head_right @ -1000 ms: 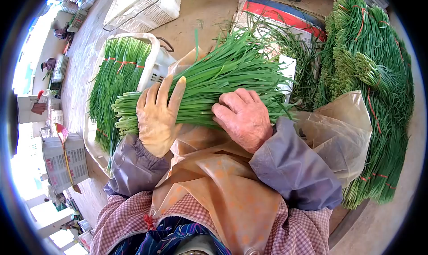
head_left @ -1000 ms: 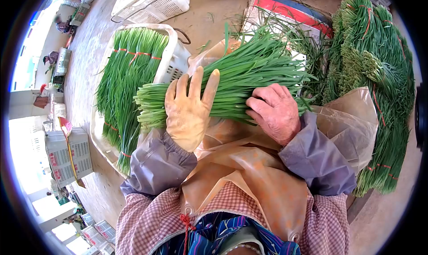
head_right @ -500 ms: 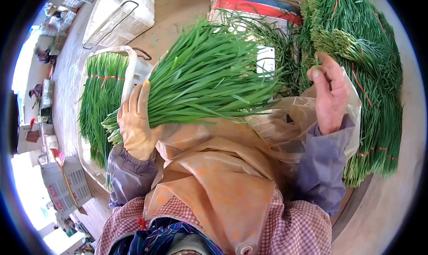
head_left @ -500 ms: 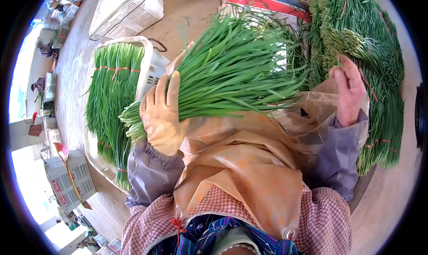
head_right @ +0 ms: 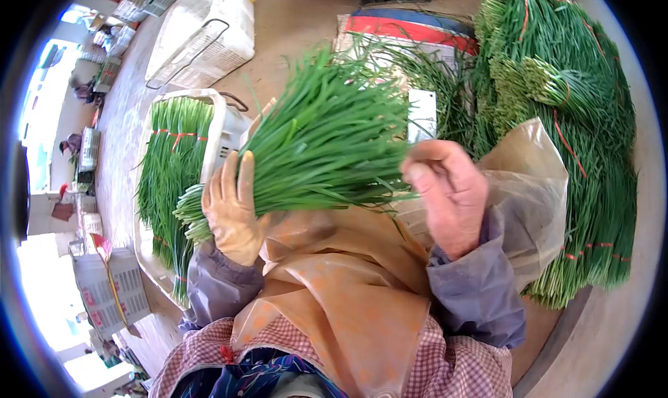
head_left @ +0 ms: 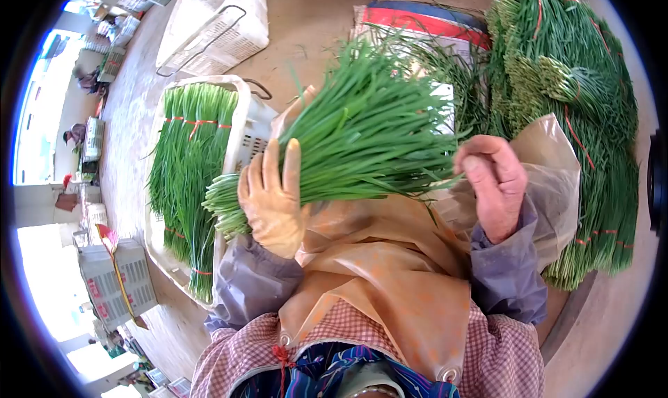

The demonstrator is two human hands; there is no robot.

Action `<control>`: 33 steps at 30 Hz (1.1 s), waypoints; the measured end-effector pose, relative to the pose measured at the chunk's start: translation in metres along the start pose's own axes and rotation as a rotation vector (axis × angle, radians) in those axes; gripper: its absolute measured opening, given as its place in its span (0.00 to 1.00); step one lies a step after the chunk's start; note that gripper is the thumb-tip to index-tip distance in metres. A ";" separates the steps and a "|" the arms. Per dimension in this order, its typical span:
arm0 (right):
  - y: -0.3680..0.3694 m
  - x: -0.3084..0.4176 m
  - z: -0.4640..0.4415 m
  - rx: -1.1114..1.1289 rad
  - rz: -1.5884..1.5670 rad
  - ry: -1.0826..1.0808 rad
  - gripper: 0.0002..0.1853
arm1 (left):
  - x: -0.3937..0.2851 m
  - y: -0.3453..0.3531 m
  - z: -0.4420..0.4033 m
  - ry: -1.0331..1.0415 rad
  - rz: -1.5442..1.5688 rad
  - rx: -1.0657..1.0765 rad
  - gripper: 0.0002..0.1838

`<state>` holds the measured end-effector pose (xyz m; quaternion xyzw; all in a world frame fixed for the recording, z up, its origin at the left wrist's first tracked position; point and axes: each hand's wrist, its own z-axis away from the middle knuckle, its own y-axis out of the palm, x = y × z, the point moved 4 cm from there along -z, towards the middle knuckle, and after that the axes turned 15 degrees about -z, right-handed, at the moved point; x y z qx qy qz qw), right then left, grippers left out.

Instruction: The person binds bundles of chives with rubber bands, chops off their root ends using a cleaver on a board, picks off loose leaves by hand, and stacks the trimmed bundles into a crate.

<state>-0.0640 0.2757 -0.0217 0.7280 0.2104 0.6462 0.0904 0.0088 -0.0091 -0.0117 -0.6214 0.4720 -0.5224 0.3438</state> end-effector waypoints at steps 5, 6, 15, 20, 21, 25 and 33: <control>0.048 -0.034 -0.034 0.190 0.090 0.083 0.06 | -0.010 -0.005 0.005 0.000 -0.032 -0.001 0.55; 0.054 -0.042 -0.039 0.161 0.020 0.195 0.06 | -0.010 -0.005 0.006 -0.007 -0.046 -0.028 0.51; 0.089 -0.068 -0.054 0.357 0.514 -0.097 0.07 | -0.010 0.007 0.020 0.004 -0.085 0.000 0.55; 0.036 -0.062 -0.053 -0.066 0.147 0.061 0.04 | -0.006 0.004 0.024 -0.043 0.016 0.012 0.56; 0.030 -0.054 -0.053 -0.114 0.033 0.070 0.04 | -0.006 0.004 0.025 -0.047 0.026 0.016 0.56; 0.058 -0.036 -0.040 0.138 0.183 0.169 0.05 | -0.007 0.006 0.024 -0.046 0.007 0.010 0.56; 0.089 -0.073 -0.032 0.207 0.272 0.083 0.05 | -0.009 0.007 0.028 -0.040 -0.022 -0.004 0.54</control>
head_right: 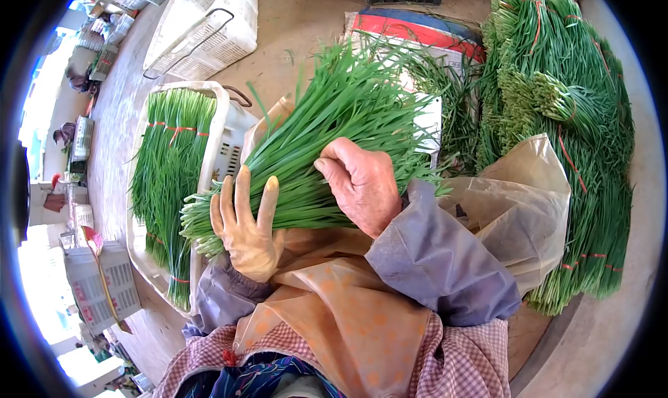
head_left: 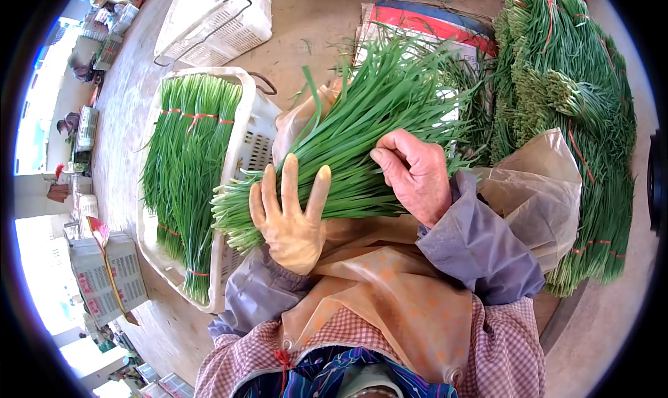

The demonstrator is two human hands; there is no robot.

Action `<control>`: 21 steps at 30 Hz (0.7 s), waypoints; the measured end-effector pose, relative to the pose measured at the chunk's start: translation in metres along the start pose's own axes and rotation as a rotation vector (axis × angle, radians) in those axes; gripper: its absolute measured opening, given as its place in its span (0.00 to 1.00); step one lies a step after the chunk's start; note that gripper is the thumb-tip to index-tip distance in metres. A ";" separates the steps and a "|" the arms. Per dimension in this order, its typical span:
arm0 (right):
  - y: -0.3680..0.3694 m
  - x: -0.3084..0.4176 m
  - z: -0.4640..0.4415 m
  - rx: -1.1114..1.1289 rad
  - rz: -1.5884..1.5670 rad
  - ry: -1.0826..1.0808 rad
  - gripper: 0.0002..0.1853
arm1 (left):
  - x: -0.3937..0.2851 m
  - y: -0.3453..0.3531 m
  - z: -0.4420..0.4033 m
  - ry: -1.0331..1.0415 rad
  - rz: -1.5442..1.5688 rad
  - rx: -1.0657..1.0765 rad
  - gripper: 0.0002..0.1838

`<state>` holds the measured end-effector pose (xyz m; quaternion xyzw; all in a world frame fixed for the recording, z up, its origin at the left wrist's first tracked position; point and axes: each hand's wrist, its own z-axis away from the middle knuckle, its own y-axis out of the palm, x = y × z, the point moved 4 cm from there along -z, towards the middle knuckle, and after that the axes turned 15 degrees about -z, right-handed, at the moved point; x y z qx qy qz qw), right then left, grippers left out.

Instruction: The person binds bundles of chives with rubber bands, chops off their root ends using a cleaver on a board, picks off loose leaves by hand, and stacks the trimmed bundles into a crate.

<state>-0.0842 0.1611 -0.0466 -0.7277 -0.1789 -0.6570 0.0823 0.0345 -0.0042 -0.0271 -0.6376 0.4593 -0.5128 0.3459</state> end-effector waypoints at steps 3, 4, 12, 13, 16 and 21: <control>-0.026 -0.003 0.005 -0.177 -0.043 -0.052 0.03 | 0.002 0.000 -0.001 -0.017 0.072 0.034 0.54; -0.038 -0.002 0.006 -0.247 -0.118 -0.003 0.04 | 0.003 0.000 -0.001 -0.015 0.079 0.030 0.54; -0.041 0.021 0.010 -0.044 -0.268 0.161 0.06 | 0.000 0.000 -0.003 -0.023 0.075 0.011 0.50; -0.030 0.015 0.008 -0.011 -0.252 0.158 0.06 | 0.000 0.001 -0.002 -0.010 0.068 0.012 0.52; -0.008 0.000 0.003 0.060 -0.070 0.199 0.06 | -0.002 0.001 0.000 -0.008 0.038 0.016 0.52; 0.003 -0.004 0.008 0.031 -0.155 0.166 0.03 | 0.000 0.001 0.000 -0.023 0.059 -0.002 0.51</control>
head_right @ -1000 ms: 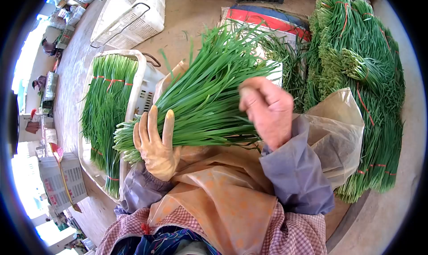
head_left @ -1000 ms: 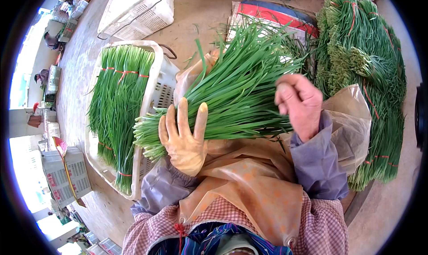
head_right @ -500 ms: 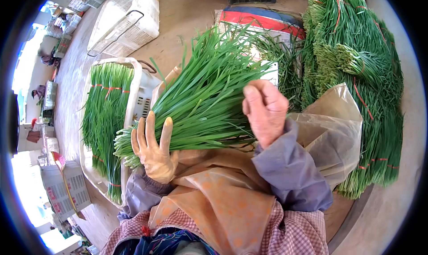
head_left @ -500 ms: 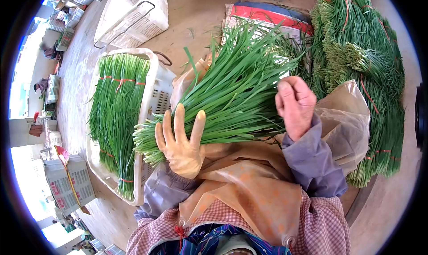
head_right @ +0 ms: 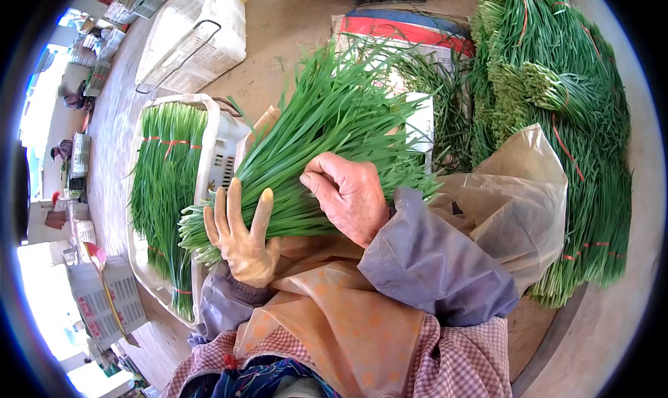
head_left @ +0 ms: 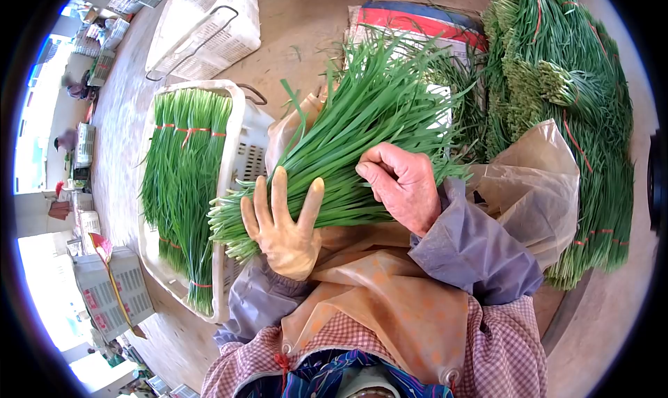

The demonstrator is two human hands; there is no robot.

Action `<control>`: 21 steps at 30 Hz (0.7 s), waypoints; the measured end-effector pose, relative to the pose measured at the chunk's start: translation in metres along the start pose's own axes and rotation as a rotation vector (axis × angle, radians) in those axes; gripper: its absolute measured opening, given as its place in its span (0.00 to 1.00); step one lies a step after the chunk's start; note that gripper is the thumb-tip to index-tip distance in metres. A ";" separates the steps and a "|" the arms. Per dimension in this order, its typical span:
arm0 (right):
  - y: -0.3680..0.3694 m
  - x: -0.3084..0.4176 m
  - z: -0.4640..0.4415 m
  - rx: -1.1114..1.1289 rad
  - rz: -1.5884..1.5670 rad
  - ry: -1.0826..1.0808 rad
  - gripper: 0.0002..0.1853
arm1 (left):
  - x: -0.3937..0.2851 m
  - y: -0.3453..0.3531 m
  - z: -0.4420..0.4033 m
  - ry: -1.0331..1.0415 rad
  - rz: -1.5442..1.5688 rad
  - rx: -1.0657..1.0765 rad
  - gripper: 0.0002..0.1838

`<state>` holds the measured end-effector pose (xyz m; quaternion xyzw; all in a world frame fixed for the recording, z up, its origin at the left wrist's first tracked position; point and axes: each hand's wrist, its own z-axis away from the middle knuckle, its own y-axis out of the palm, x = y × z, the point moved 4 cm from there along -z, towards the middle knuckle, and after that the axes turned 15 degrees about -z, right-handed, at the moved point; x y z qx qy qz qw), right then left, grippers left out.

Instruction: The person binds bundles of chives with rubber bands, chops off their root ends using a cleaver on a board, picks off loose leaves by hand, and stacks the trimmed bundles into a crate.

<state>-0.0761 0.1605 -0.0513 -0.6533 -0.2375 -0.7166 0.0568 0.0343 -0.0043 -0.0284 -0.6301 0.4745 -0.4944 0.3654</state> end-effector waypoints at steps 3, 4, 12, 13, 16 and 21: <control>-0.002 0.004 0.009 -0.072 0.211 -0.239 0.03 | -0.002 0.000 0.000 0.018 -0.012 -0.011 0.51; -0.004 0.000 0.011 -0.082 0.219 -0.241 0.04 | -0.003 0.001 0.000 0.029 -0.024 -0.017 0.51; -0.098 0.016 0.018 -0.503 -0.068 -0.340 0.05 | 0.003 0.004 0.005 0.001 0.027 -0.048 0.50; -0.105 0.020 0.021 -0.564 0.033 -0.373 0.07 | 0.003 0.004 0.005 0.004 0.025 -0.059 0.51; -0.098 0.029 0.022 -0.337 0.195 -0.385 0.10 | 0.000 0.004 0.004 0.014 0.007 -0.047 0.51; -0.059 0.033 0.017 -0.011 0.521 -0.220 0.11 | -0.002 0.002 0.003 0.004 0.005 -0.029 0.49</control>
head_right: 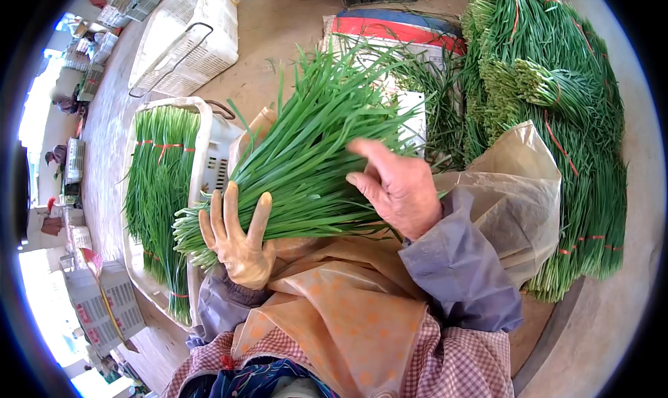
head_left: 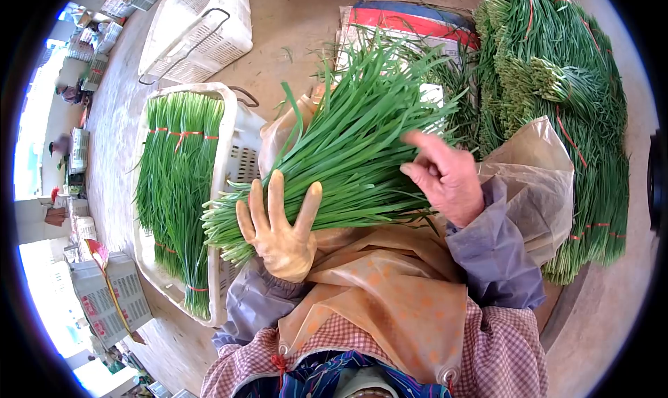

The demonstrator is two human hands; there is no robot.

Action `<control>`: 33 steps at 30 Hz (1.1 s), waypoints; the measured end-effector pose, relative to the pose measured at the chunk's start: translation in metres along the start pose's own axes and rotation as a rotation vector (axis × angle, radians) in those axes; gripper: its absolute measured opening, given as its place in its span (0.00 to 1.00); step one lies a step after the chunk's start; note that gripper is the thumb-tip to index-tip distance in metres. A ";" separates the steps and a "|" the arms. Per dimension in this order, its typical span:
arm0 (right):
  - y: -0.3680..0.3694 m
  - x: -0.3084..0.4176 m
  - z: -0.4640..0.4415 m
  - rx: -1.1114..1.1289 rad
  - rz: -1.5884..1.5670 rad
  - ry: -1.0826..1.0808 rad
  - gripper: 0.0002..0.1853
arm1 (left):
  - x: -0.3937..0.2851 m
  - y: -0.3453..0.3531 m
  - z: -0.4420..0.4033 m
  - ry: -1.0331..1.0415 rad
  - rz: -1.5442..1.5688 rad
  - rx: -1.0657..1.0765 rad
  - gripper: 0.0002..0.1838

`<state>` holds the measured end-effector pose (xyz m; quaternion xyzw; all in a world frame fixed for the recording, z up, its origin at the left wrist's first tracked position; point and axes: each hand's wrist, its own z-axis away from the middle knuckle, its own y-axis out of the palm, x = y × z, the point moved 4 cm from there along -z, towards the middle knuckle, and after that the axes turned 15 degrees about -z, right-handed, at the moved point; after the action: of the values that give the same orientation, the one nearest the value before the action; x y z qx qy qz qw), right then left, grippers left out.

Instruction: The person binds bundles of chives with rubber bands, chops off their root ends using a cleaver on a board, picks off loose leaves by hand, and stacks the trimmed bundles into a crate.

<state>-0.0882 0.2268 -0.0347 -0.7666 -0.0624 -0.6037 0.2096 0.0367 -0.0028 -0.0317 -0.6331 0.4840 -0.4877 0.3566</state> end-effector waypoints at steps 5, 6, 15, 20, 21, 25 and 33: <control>-0.009 -0.034 0.001 -0.223 -0.027 -0.034 0.02 | -0.006 -0.001 0.003 0.027 -0.047 -0.066 0.40; -0.024 -0.041 -0.001 -0.336 -0.079 0.079 0.04 | -0.006 -0.001 0.003 0.035 -0.049 -0.068 0.39; 0.033 0.048 -0.003 0.103 0.383 -0.643 0.29 | -0.011 -0.008 0.000 0.115 -0.031 -0.003 0.25; 0.100 -0.005 -0.034 0.618 0.417 -0.250 0.60 | 0.009 -0.038 0.027 0.385 0.569 -0.320 0.20; 0.100 -0.015 -0.035 0.644 0.373 -0.179 0.61 | 0.017 -0.037 0.037 0.380 0.607 -0.281 0.18; 0.096 -0.050 -0.025 0.564 0.059 -0.053 0.60 | 0.052 -0.006 0.067 0.004 0.664 -0.104 0.13; 0.096 -0.085 0.009 0.211 -0.428 0.117 0.57 | 0.035 0.012 -0.008 -0.223 1.080 0.008 0.47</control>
<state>-0.0693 0.1572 -0.1406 -0.6737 -0.2737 -0.6678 0.1592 0.0276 -0.0398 -0.0306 -0.3412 0.6973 -0.1672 0.6078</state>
